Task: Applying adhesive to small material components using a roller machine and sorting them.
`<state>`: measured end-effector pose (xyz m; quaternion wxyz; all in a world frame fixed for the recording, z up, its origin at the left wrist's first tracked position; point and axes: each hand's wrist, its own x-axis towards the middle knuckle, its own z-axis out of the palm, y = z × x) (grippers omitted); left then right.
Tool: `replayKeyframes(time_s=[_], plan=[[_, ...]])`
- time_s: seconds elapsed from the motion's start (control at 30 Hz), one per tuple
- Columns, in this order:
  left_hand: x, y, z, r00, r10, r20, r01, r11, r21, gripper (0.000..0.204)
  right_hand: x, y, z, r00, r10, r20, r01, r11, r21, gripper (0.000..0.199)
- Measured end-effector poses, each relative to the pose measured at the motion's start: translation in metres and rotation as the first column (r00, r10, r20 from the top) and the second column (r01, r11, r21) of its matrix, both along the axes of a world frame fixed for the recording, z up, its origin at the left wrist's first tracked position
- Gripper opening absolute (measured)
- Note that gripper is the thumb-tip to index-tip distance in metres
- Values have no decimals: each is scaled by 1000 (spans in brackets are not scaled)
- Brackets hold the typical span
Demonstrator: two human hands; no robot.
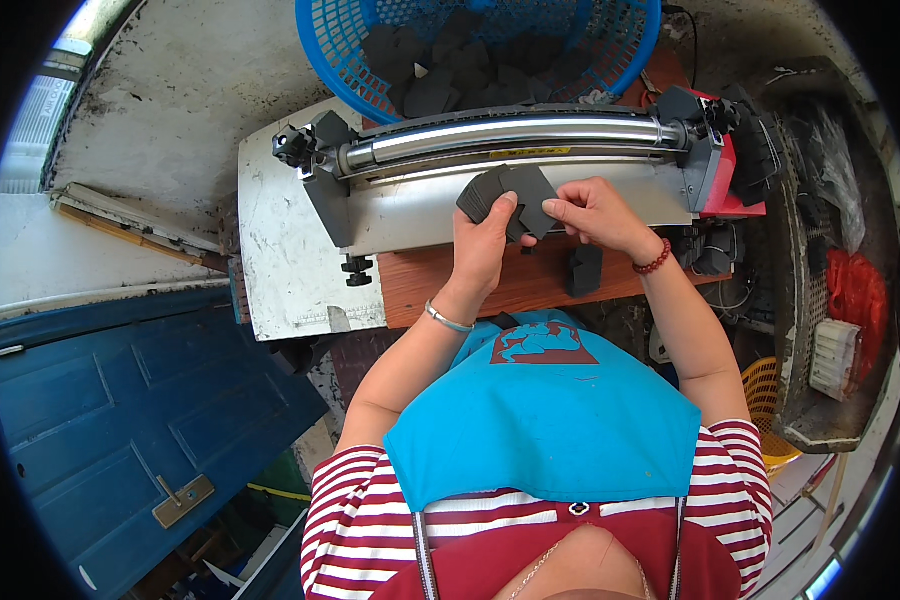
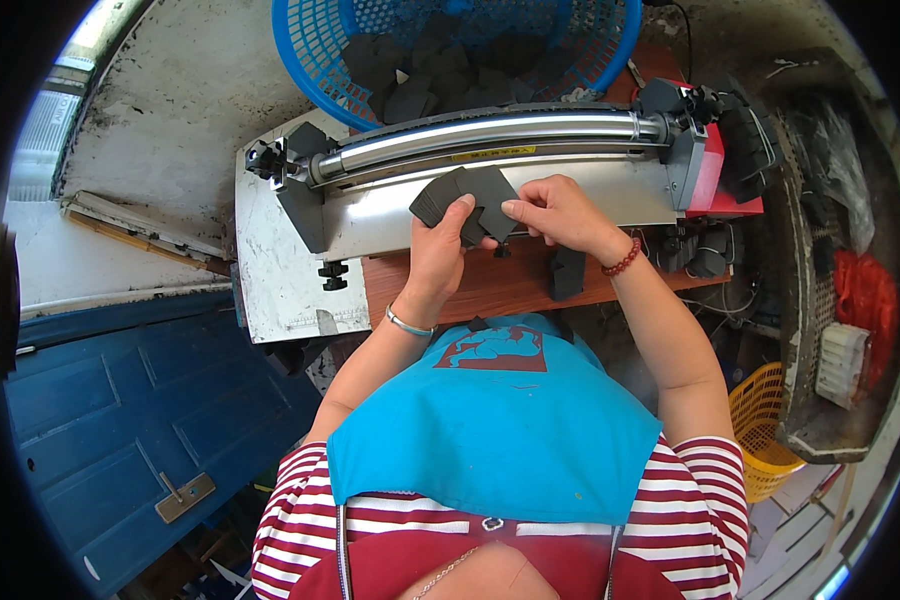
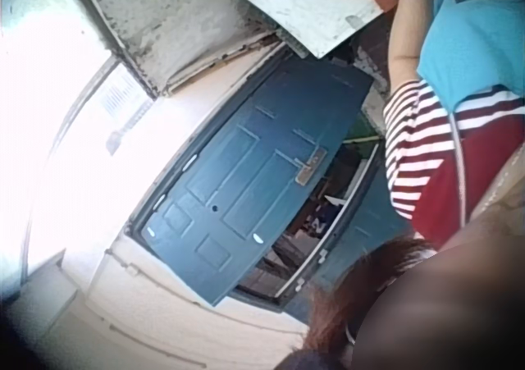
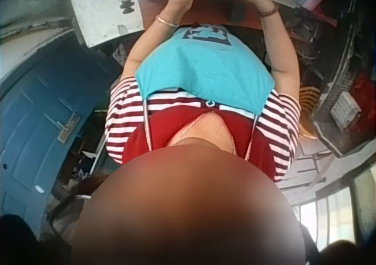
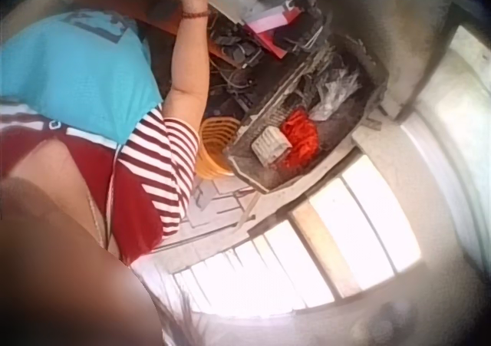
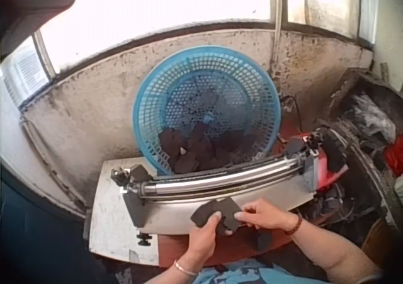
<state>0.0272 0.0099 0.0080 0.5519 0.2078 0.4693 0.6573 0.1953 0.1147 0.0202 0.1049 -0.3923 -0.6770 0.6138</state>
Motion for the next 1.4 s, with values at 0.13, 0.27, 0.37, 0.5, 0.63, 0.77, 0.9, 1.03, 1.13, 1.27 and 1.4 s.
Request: replayKeyframes(time_s=[0.13,0.27,0.37,0.5,0.63,0.77,0.9,1.03,1.13,1.27,1.4], plan=[[-3,-2,7,999,-30,35,31,999,-27,24,19,25,-6,992,-7,126,15,998,-63,36],[-1,-1,6,997,-72,4,73,997,-33,25,9,30,-9,971,-127,201,111,990,87,37],[2,1,6,996,-89,-15,88,993,-80,25,-9,10,-2,971,-198,135,168,965,203,41],[1,3,3,995,-72,-75,64,992,-107,20,-14,-12,-1,999,-16,-50,16,1000,12,36],[-6,0,-1,993,-75,88,77,997,-17,23,-9,-11,-9,994,-1,-112,-5,999,-51,31],[-7,-2,1,997,-54,59,56,998,-38,25,-3,-9,-11,991,-22,-130,8,994,-108,30],[-6,-3,0,996,-69,63,70,997,-23,27,-3,-12,-8,993,-36,-113,25,995,-98,32],[-8,-2,-4,997,-71,32,72,997,-7,29,0,-11,-6,996,-6,-85,-3,994,-110,35],[-8,-2,-6,997,-55,56,56,998,-12,29,1,-9,-5,997,-18,-78,8,992,-128,36],[-10,-2,-1,997,-74,1,74,997,-35,31,15,0,-6,999,-39,32,43,992,-115,38],[-9,-2,0,1000,-24,5,24,999,-29,30,29,25,-9,951,-142,275,135,990,45,41]])
